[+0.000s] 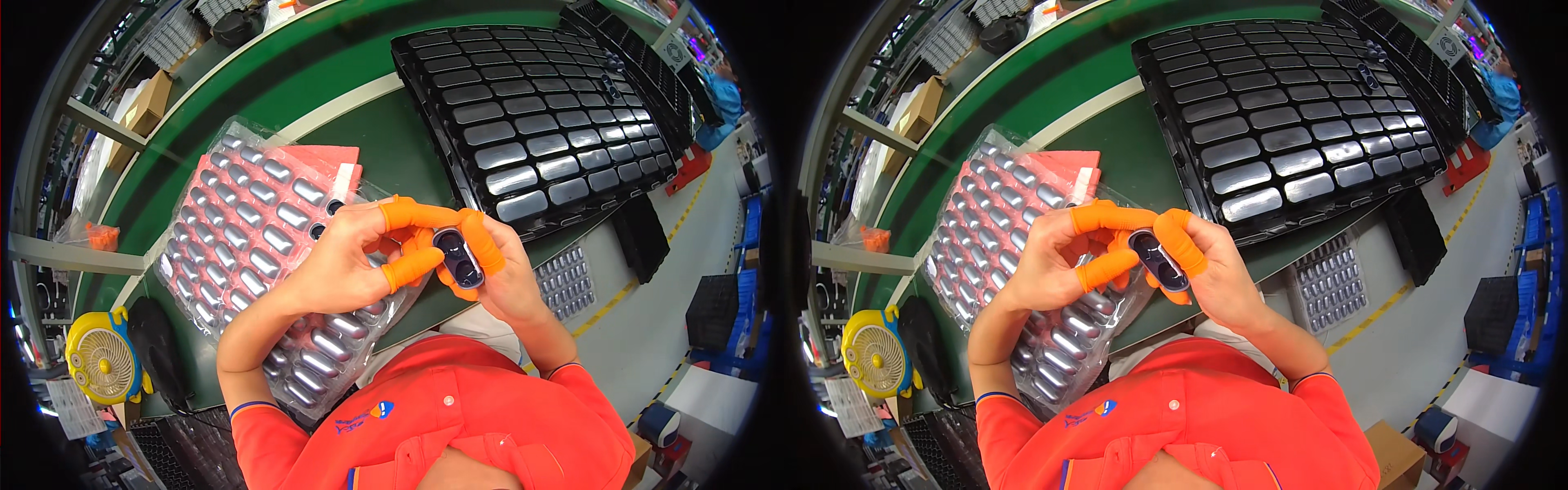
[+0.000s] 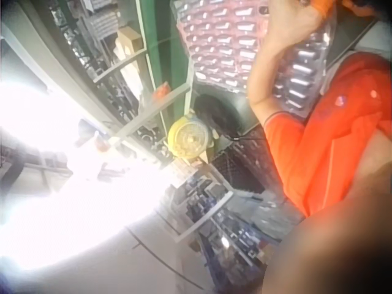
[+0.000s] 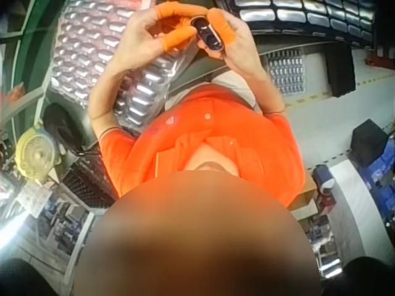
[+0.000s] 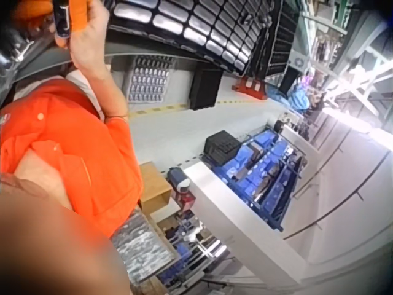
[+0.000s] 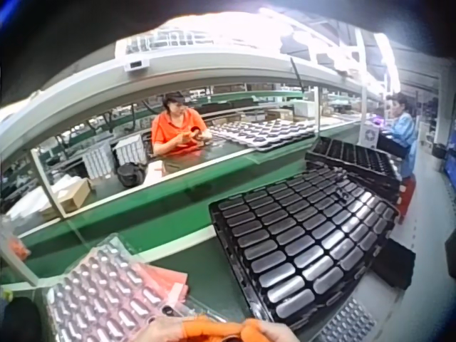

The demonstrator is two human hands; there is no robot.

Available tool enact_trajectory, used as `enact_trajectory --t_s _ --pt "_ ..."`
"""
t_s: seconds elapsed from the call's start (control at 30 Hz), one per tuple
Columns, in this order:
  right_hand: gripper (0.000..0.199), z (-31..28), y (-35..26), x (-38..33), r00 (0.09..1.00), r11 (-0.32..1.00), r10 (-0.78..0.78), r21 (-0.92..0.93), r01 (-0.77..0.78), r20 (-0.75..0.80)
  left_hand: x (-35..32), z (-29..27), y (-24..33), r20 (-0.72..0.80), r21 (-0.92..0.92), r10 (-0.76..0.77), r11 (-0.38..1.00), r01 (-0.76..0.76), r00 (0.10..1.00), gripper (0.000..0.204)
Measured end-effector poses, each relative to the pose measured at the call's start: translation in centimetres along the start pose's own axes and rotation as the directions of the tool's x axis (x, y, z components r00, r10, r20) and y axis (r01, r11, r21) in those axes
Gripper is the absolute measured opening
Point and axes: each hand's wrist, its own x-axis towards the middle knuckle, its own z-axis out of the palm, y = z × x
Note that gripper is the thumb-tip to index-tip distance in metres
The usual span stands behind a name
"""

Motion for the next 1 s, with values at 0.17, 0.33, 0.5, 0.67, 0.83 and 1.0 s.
enact_trajectory --t_s 0.17,0.33,0.5,0.67,0.83,1.0 --pt "0.038 -0.3 0.1 0.0 0.999 0.988 -0.027 -0.15 0.033 0.041 -0.1 0.0 0.0 -0.017 0.036 0.032 0.999 -0.031 0.999 0.029" --pt "0.031 0.6 0.3 0.1 0.978 0.971 -0.208 -0.117 0.208 0.004 0.3 -0.6 0.7 -0.06 0.077 0.008 0.997 -0.004 0.998 0.032" --pt "0.028 2.3 1.0 1.2 0.867 0.872 -0.478 -0.189 0.451 -0.137 -0.5 -1.5 1.4 -0.08 0.511 0.163 0.853 -0.1 0.983 0.035" --pt "0.025 2.3 2.5 1.2 0.899 0.817 -0.434 -0.396 0.42 0.058 -3.5 -2.7 0.1 -0.084 0.61 0.248 0.779 -0.147 0.965 0.032" --pt "0.022 3.7 3.2 1.3 0.899 0.674 -0.355 -0.596 0.437 0.257 -7.3 -4.7 -0.9 -0.183 0.54 0.046 0.84 0.062 0.982 0.027" --pt "0.021 3.0 2.0 1.2 0.858 0.575 -0.448 -0.653 0.492 0.252 -9.8 -5.7 -2.0 -0.117 0.906 0.027 0.412 0.096 0.993 0.026"
